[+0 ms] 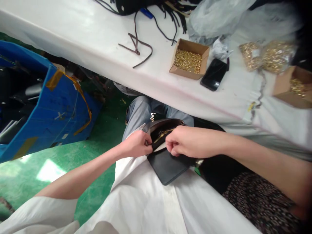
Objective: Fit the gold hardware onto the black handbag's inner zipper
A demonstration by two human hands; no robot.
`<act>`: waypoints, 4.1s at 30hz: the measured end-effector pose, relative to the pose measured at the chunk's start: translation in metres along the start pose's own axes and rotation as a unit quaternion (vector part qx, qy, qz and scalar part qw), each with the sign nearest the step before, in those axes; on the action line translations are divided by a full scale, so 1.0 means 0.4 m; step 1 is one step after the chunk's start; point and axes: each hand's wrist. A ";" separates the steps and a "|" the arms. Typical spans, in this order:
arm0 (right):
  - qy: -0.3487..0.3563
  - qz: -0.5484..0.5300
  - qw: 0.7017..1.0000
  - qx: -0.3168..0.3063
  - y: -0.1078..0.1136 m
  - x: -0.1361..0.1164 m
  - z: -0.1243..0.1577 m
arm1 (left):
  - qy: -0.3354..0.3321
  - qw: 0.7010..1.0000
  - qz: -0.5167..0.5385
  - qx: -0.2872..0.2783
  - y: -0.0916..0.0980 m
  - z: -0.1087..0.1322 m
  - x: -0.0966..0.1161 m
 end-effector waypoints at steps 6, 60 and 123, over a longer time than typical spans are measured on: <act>0.206 -0.004 0.946 0.249 -0.113 0.051 -0.079 | 0.059 0.985 0.150 -0.060 0.027 -0.037 -0.091; 0.167 0.010 0.952 0.255 -0.232 0.090 -0.148 | -0.006 0.989 0.133 -0.064 -0.013 -0.021 -0.138; 0.224 0.145 0.910 0.319 -0.224 0.105 -0.105 | -0.089 0.972 0.208 -0.062 -0.013 0.048 -0.089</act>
Point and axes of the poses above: each hand's wrist, its own z-axis away from the middle knuckle, its own y-axis out of the back of the hand, x = y × z, and after that the axes turned 13 degrees about y, right-handed
